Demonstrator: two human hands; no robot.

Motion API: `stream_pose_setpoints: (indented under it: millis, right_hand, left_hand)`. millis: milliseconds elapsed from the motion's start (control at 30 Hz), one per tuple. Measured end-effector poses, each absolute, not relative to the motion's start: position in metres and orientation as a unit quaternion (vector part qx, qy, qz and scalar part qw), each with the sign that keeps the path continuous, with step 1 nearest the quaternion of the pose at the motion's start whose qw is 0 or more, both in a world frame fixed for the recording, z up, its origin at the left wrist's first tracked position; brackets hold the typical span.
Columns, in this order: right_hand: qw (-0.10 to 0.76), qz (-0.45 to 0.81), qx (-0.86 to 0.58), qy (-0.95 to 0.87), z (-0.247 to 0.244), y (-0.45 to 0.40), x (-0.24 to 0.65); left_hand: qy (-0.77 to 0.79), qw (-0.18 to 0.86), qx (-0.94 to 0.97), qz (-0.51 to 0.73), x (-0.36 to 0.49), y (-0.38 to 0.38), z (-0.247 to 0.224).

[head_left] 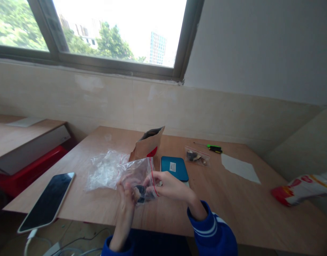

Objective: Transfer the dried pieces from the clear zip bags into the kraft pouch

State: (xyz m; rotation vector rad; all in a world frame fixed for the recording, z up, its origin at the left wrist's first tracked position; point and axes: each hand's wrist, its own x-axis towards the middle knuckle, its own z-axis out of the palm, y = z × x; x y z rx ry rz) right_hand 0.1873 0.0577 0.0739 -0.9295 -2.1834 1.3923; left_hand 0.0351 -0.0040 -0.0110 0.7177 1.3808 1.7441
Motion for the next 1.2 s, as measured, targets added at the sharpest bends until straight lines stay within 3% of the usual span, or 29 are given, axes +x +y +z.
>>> stream_pose_setpoints:
  millis: [167, 367, 533, 667, 733, 867, 967, 1067, 1200]
  right_hand:
    - [0.193, 0.498, -0.306, -0.788, 0.071, 0.055, 0.187]
    - [0.236, 0.479, -0.323, -0.781, 0.077, 0.055, 0.192]
    - [0.386, 0.434, -0.294, -0.759, 0.111, 0.078, 0.202]
    - [0.552, 0.320, -0.293, -0.711, 0.136, 0.119, 0.191]
    - [0.578, 0.258, -0.297, -0.715, 0.140, 0.139, 0.182]
    - [0.515, 0.180, -0.311, -0.778, 0.133, 0.155, 0.173]
    - [0.526, 0.179, -0.314, -0.770, 0.128, 0.136, 0.176]
    - [0.500, 0.305, -0.291, -0.757, 0.126, 0.102, 0.183]
    - [0.322, 0.449, -0.272, -0.787, 0.117, 0.065, 0.186]
  left_hand:
    - [0.543, 0.355, 0.298, 0.700, 0.033, 0.001, -0.016]
    - [0.532, 0.390, 0.271, 0.701, 0.032, 0.002, -0.011]
    - [0.535, 0.382, 0.241, 0.714, 0.034, -0.003, 0.005]
    - [0.519, 0.388, 0.227, 0.727, 0.035, -0.005, 0.014]
    - [0.515, 0.390, 0.231, 0.727, 0.035, -0.006, 0.016]
    - [0.508, 0.398, 0.239, 0.726, 0.033, -0.006, 0.012]
    - [0.505, 0.400, 0.246, 0.724, 0.030, -0.006, 0.007]
    - [0.507, 0.399, 0.257, 0.719, 0.028, -0.006, 0.001]
    - [0.516, 0.384, 0.282, 0.712, 0.029, -0.005, -0.003]
